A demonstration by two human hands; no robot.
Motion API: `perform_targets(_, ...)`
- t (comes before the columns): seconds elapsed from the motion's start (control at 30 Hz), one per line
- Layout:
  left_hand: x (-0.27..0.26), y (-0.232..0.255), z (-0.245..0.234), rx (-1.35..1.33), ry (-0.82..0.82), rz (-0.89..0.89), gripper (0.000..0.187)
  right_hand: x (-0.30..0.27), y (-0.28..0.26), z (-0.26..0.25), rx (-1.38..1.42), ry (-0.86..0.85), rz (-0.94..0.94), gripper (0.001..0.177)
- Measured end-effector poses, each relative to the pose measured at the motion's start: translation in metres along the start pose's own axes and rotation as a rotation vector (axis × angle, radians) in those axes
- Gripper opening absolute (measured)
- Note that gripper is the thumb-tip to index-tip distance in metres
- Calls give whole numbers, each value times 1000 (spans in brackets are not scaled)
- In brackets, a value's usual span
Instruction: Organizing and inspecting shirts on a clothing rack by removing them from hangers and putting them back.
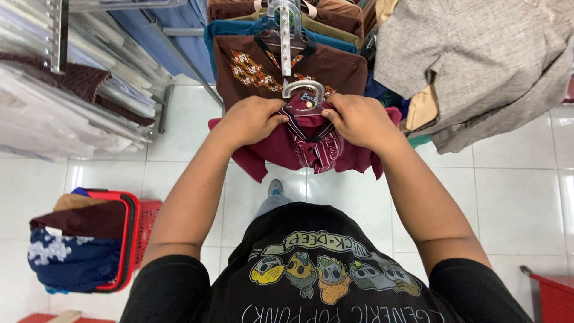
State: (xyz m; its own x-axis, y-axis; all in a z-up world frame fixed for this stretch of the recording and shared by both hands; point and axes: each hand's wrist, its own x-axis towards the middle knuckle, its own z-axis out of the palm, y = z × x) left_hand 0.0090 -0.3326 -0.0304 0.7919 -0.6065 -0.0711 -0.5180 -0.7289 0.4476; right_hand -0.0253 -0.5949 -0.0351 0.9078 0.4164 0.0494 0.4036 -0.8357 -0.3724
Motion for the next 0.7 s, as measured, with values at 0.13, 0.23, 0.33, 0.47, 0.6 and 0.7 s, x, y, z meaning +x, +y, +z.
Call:
perform_targets(0.13, 15, -45, 9, -55, -21, -7, 29, 46, 3, 30, -33, -2, 15, 25)
perform_targets(0.23, 37, -75, 20, -99, -24, -14, 32, 72, 13, 54, -38, -15, 25, 25)
perform_targets(0.33, 56, -98, 32, -103, -46, -6, 34, 87, 24, 72, -60, 1, 27, 24)
perform_targets(0.47, 61, -115, 42, -19, -51, 38, 34, 90, 40, 96, -80, 46, 52, 23)
perform_targets(0.6, 45, -126, 19, 39, -61, -23, 41, 79, 47, 100, -31, 176, 77, 30)
perform_targets(0.7, 21, -156, 5, 14, -99, -160, 41, 61, 47, 86, -86, 228, 131, 51)
